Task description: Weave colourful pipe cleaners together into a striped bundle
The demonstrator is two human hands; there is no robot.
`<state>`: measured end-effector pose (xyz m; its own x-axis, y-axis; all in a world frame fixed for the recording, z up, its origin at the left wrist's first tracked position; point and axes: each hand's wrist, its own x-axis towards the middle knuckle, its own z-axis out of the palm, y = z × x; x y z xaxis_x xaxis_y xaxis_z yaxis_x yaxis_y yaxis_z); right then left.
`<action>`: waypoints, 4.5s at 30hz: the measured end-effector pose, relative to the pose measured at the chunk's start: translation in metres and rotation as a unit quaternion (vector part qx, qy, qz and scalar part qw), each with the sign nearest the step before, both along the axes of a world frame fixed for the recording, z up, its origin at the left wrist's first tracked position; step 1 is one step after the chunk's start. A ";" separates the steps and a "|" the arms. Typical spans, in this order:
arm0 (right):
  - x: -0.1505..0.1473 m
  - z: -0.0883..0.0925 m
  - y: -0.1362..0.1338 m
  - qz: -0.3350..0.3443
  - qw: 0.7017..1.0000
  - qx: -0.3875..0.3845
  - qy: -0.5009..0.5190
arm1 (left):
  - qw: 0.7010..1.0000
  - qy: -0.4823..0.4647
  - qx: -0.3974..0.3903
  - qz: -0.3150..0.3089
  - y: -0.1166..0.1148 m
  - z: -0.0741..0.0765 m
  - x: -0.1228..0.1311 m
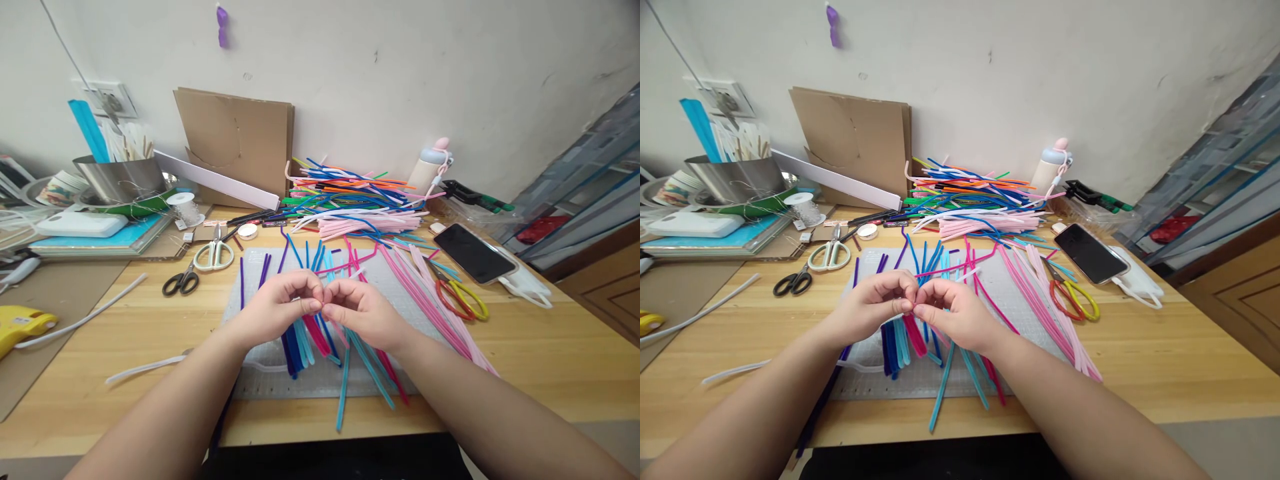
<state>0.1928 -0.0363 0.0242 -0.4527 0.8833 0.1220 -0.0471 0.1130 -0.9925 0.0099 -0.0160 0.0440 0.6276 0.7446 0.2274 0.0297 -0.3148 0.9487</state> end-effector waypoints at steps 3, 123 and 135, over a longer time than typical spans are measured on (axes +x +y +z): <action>-0.001 -0.004 0.001 -0.015 0.999 0.026 -0.021 | 0.999 -0.022 -0.033 0.002 0.000 -0.003 0.002; -0.013 -0.029 0.009 -0.072 0.990 -0.083 -0.087 | 0.961 0.048 -0.176 0.209 0.018 -0.012 -0.007; -0.014 -0.026 0.005 -0.063 0.990 -0.077 -0.103 | 0.952 0.012 -0.213 0.220 0.015 -0.006 -0.003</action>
<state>0.1785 -0.0316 -0.0014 -0.3393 0.9351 -0.1024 0.1637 -0.0485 -0.9853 0.0064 -0.0014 0.0379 0.2356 0.9579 -0.1641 0.0938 0.1456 0.9849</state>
